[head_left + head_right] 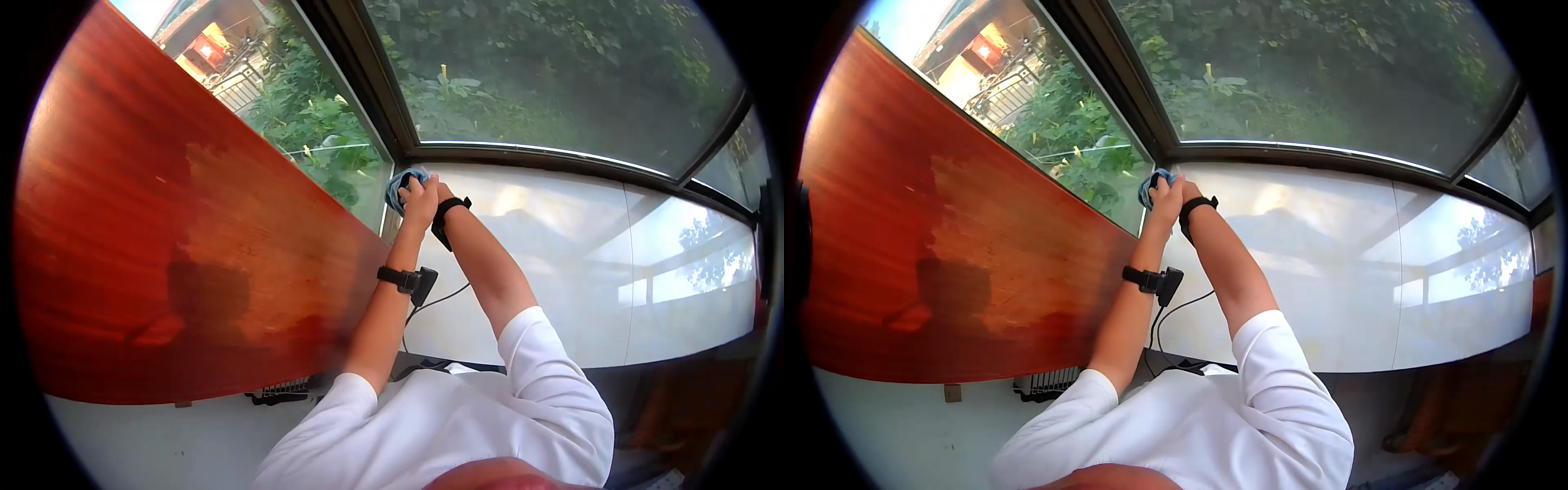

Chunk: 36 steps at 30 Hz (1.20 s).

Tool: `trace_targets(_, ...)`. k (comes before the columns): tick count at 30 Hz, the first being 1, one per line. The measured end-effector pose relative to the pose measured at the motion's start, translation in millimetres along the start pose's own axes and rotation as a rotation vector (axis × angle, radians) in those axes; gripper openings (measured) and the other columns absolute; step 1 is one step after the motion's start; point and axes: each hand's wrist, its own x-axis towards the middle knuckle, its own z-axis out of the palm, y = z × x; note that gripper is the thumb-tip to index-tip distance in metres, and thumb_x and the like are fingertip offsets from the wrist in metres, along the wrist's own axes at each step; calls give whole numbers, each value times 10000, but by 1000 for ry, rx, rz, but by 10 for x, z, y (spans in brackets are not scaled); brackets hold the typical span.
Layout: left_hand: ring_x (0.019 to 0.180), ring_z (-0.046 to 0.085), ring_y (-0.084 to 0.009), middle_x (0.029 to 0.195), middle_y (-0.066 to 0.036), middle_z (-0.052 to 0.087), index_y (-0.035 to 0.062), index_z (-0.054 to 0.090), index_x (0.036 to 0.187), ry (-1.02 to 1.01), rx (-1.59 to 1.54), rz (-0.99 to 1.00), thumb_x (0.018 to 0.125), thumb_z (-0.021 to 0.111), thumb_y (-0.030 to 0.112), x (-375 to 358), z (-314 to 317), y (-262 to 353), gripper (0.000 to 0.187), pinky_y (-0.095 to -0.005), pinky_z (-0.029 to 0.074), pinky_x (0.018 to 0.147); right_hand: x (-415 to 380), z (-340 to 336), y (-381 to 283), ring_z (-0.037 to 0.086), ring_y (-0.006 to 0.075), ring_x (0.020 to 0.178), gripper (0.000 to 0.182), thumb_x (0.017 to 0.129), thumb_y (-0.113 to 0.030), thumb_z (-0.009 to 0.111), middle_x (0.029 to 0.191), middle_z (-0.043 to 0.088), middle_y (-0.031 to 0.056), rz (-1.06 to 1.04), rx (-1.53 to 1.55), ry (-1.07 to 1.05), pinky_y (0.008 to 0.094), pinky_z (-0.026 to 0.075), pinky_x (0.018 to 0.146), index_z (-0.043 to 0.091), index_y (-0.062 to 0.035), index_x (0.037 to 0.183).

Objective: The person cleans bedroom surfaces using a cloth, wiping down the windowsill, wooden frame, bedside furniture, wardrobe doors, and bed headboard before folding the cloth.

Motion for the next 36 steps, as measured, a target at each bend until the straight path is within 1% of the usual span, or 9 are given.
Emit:
trace_targets(4,1371,291,-332,1494,-200,291,37,279,1458,-682,-29,-175,947,408,524,-184,428,-460,718,-423,272,1094,-725,286,872,485,322,1223,507,924,-385,444,1405,455,164,206,200,48,400,371,1023,454,-132,1363)
trace_targets(8,1395,272,-295,1512,-167,286,56,218,1486,-894,78,-67,947,458,438,-667,940,-917,703,-383,234,1118,-1321,483,1712,496,340,1204,517,911,-375,463,1387,470,171,136,-223,-24,416,374,1021,453,-123,1363)
trace_targets(13,1406,249,-341,1498,-205,305,23,218,1478,-900,246,-64,940,426,416,-1019,1433,-1234,698,-409,200,1136,-1734,857,2105,507,359,1186,527,899,-364,483,1370,486,178,-71,-798,-109,432,377,1020,451,-114,1362)
trace_targets(15,1365,300,-400,1459,-251,344,-2,266,1457,-863,632,-5,933,361,503,-1070,1472,-1281,734,-443,192,1132,-2173,879,1407,514,362,1177,573,861,-347,538,1335,518,179,93,-505,-185,449,385,1012,434,-132,1381)
trace_targets(16,1343,308,-431,1453,-273,336,-6,308,1436,-834,692,42,930,329,533,-1040,1562,-1523,739,-486,188,1121,-2063,1155,1769,475,366,1224,631,825,-391,577,1337,517,181,48,-409,-92,450,344,1052,427,-160,1394)
trace_targets(20,1359,217,-487,1462,-299,283,15,380,1387,-654,534,-6,934,334,518,-1265,1509,-1708,679,-511,139,1133,-2136,1356,1897,473,392,1226,628,805,-494,581,1321,517,223,145,-536,-35,464,326,1066,514,-164,1336)
trace_targets(25,1348,233,-487,1438,-308,310,10,376,1378,-449,557,3,942,330,519,-1116,1415,-1950,672,-517,155,1126,-2158,1193,1621,669,351,781,415,807,-491,566,863,698,156,56,-522,139,438,532,724,699,-110,904)
trace_targets(29,1383,140,-478,1495,-255,244,47,333,1411,-429,711,-42,926,382,520,-1086,1486,-1850,679,-553,94,1128,-2325,1314,1622,656,352,895,409,791,-457,587,988,684,177,51,-337,141,455,519,795,691,-116,993)
trace_targets(36,1418,64,-428,1490,-222,251,73,377,1372,-529,712,227,894,455,531,-1758,3042,-1478,667,-578,-20,1114,-3515,816,2697,662,367,838,357,787,-376,593,918,682,200,196,-117,288,454,529,774,698,-56,906)
